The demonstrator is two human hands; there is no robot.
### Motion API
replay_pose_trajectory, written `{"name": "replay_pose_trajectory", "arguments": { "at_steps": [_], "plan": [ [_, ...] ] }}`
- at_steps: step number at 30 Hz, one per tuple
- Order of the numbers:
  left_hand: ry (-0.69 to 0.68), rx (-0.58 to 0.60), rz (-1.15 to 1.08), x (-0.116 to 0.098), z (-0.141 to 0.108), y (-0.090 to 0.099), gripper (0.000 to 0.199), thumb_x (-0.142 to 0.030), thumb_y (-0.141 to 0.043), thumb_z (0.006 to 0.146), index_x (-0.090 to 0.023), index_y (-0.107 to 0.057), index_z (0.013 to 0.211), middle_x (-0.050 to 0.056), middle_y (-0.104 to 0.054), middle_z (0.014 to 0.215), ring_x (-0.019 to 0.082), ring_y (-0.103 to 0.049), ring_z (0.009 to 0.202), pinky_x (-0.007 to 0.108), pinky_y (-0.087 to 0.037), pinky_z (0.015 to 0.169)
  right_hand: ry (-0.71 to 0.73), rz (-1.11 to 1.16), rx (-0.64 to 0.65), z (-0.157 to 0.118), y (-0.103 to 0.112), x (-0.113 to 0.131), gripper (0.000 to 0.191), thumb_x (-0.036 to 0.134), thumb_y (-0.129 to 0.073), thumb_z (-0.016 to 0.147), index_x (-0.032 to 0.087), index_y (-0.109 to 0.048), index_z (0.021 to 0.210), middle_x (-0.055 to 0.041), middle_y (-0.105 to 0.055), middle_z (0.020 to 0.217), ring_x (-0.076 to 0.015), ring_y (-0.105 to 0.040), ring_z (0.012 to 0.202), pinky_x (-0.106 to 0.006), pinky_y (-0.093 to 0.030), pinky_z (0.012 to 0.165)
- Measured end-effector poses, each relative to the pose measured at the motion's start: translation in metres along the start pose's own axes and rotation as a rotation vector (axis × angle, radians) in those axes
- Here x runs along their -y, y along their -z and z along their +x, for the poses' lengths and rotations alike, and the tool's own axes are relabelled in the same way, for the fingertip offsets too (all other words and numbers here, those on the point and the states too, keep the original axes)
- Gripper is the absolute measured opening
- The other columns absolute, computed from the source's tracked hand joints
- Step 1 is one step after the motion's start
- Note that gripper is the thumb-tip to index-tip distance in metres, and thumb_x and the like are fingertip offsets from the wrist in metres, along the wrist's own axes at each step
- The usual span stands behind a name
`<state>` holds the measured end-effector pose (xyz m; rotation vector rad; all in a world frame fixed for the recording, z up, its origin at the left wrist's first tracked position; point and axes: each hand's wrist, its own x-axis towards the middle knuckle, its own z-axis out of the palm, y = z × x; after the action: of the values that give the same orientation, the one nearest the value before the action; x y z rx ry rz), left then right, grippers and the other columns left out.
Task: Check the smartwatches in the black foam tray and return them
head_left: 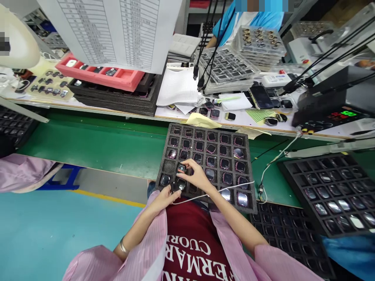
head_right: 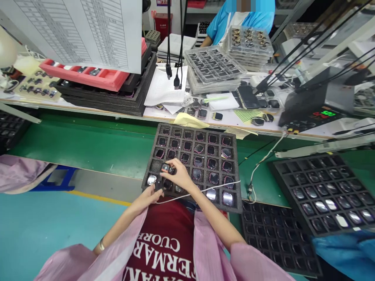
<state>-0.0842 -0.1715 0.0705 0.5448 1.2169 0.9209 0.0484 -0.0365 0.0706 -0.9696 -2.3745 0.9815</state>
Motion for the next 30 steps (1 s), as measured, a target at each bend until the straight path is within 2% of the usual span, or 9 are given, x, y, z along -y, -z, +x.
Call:
{"name": "replay_pose_trajectory", "arguments": {
  "at_steps": [2, 5, 9, 13, 16, 19, 23, 27, 30],
  "plan": [
    [0.064, 0.013, -0.009, 0.01, 0.0, 0.005, 0.044, -0.054, -0.071, 0.071, -0.014, -0.057, 0.086, -0.002, -0.058, 0.07, 0.006, -0.04, 0.051, 0.02, -0.029, 0.051, -0.025, -0.066, -0.01, 0.019, -0.025, -0.012, 0.038, 0.032, -0.074, 0.078, 0.015, -0.058, 0.109, -0.009, -0.061, 0.101, -0.0233, -0.058, 0.093, -0.036, -0.049, 0.081],
    [0.083, 0.026, -0.019, 0.012, -0.003, 0.008, 0.046, -0.052, -0.073, 0.069, -0.014, -0.056, 0.086, -0.002, -0.059, 0.071, 0.004, -0.038, 0.05, 0.02, -0.026, 0.05, -0.017, -0.147, 0.021, 0.031, -0.052, -0.016, 0.04, 0.033, -0.072, 0.079, 0.014, -0.059, 0.112, -0.0138, -0.06, 0.108, -0.0294, -0.053, 0.102, -0.043, -0.044, 0.086],
    [0.066, 0.024, -0.042, 0.008, -0.01, 0.009, 0.046, -0.052, -0.074, 0.067, -0.013, -0.056, 0.085, 0.0, -0.06, 0.072, 0.007, -0.044, 0.055, 0.021, -0.03, 0.054, 0.007, -0.239, 0.071, 0.016, -0.058, -0.006, 0.04, 0.034, -0.065, 0.085, 0.013, -0.057, 0.119, -0.0178, -0.054, 0.119, -0.0317, -0.048, 0.11, -0.044, -0.041, 0.088],
    [-0.006, 0.09, -0.065, 0.004, -0.023, 0.01, 0.045, -0.047, -0.079, 0.063, -0.014, -0.06, 0.085, 0.003, -0.062, 0.078, 0.014, -0.054, 0.072, 0.026, -0.04, 0.069, 0.056, -0.297, 0.197, -0.001, -0.066, 0.007, 0.029, 0.039, -0.067, 0.083, 0.015, -0.064, 0.097, -0.0141, -0.059, 0.103, -0.0292, -0.052, 0.096, -0.042, -0.041, 0.083],
    [-0.085, 0.133, -0.079, 0.002, -0.033, 0.011, 0.043, -0.048, -0.079, 0.063, -0.015, -0.061, 0.083, 0.004, -0.062, 0.081, 0.017, -0.056, 0.078, 0.028, -0.042, 0.076, 0.05, -0.327, 0.233, -0.003, -0.083, 0.016, 0.028, 0.036, -0.072, 0.078, 0.011, -0.065, 0.089, -0.0206, -0.058, 0.106, -0.0338, -0.05, 0.098, -0.046, -0.041, 0.081],
    [-0.131, 0.0, -0.124, 0.003, -0.034, 0.012, 0.046, -0.053, -0.076, 0.064, -0.017, -0.061, 0.089, 0.003, -0.062, 0.082, 0.014, -0.053, 0.071, 0.026, -0.041, 0.067, 0.036, -0.304, 0.213, -0.002, -0.091, 0.019, 0.02, 0.027, -0.072, 0.078, 0.011, -0.065, 0.088, -0.0228, -0.058, 0.109, -0.0338, -0.051, 0.099, -0.047, -0.042, 0.081],
    [-0.096, -0.176, -0.184, 0.009, -0.026, 0.015, 0.046, -0.057, -0.069, 0.07, -0.016, -0.058, 0.089, 0.0, -0.06, 0.076, 0.005, -0.032, 0.048, 0.022, -0.026, 0.048, 0.044, -0.203, 0.153, 0.001, -0.072, 0.007, 0.02, 0.026, -0.074, 0.075, 0.013, -0.064, 0.088, -0.0188, -0.06, 0.109, -0.0308, -0.056, 0.1, -0.044, -0.046, 0.084],
    [-0.083, -0.187, -0.155, 0.01, -0.021, 0.019, 0.047, -0.06, -0.061, 0.077, -0.015, -0.06, 0.085, -0.002, -0.055, 0.065, 0.007, -0.032, 0.048, 0.023, -0.021, 0.048, 0.048, -0.067, 0.067, 0.0, -0.037, -0.003, 0.024, 0.03, -0.068, 0.081, 0.014, -0.062, 0.099, -0.0142, -0.062, 0.11, -0.0252, -0.061, 0.101, -0.04, -0.05, 0.087],
    [-0.056, -0.17, -0.055, 0.004, -0.02, 0.019, 0.056, -0.068, -0.042, 0.084, -0.016, -0.059, 0.071, -0.005, -0.041, 0.05, 0.009, -0.031, 0.047, 0.025, -0.021, 0.05, 0.109, 0.048, 0.101, -0.008, -0.019, 0.007, 0.028, 0.031, -0.069, 0.081, 0.016, -0.062, 0.103, -0.009, -0.067, 0.103, -0.0207, -0.065, 0.094, -0.034, -0.052, 0.084]
  ]
}}
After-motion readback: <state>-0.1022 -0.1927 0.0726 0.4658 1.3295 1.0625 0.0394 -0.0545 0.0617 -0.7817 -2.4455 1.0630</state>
